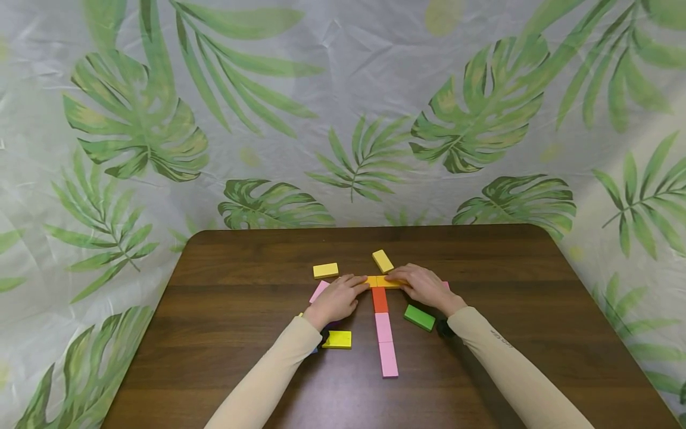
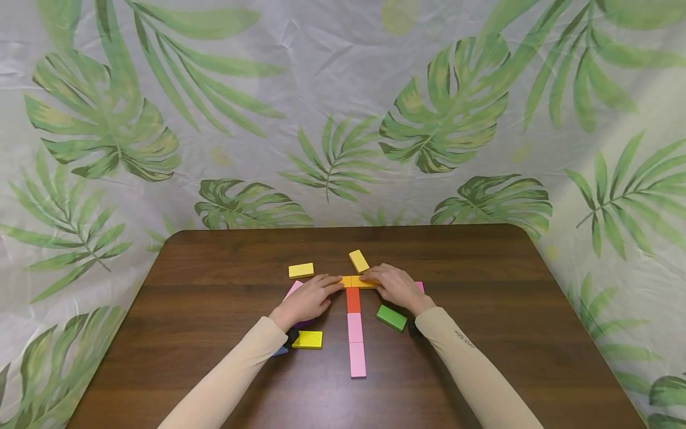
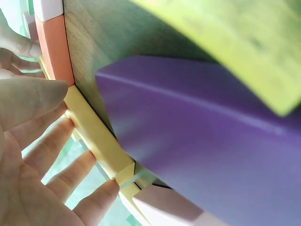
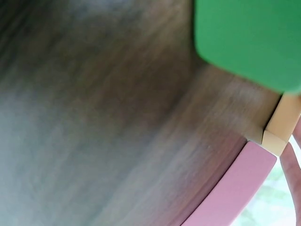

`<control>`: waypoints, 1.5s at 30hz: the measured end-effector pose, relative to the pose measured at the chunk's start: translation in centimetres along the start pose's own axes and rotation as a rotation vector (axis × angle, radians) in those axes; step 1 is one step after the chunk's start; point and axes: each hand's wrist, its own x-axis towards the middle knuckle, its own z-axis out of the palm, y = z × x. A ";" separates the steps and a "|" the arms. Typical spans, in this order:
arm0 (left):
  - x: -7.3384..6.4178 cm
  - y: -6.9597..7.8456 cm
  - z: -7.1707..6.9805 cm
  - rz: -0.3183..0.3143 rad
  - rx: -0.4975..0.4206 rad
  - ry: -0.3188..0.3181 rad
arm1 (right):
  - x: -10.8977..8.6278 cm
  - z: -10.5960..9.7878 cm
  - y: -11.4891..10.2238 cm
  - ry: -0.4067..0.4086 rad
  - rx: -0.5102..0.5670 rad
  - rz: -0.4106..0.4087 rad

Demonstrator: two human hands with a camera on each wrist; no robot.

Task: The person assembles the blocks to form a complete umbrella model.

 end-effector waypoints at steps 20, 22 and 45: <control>0.6 1.3 0.1 0.051 -0.048 0.001 | -0.8 -0.4 0.0 0.023 0.076 0.092; 0.7 1.5 0.1 0.037 -0.060 -0.022 | -0.8 -0.4 0.0 0.017 0.081 0.108; 1.0 2.3 0.3 -0.030 -0.137 -0.076 | -1.0 -0.4 0.5 0.011 0.110 0.127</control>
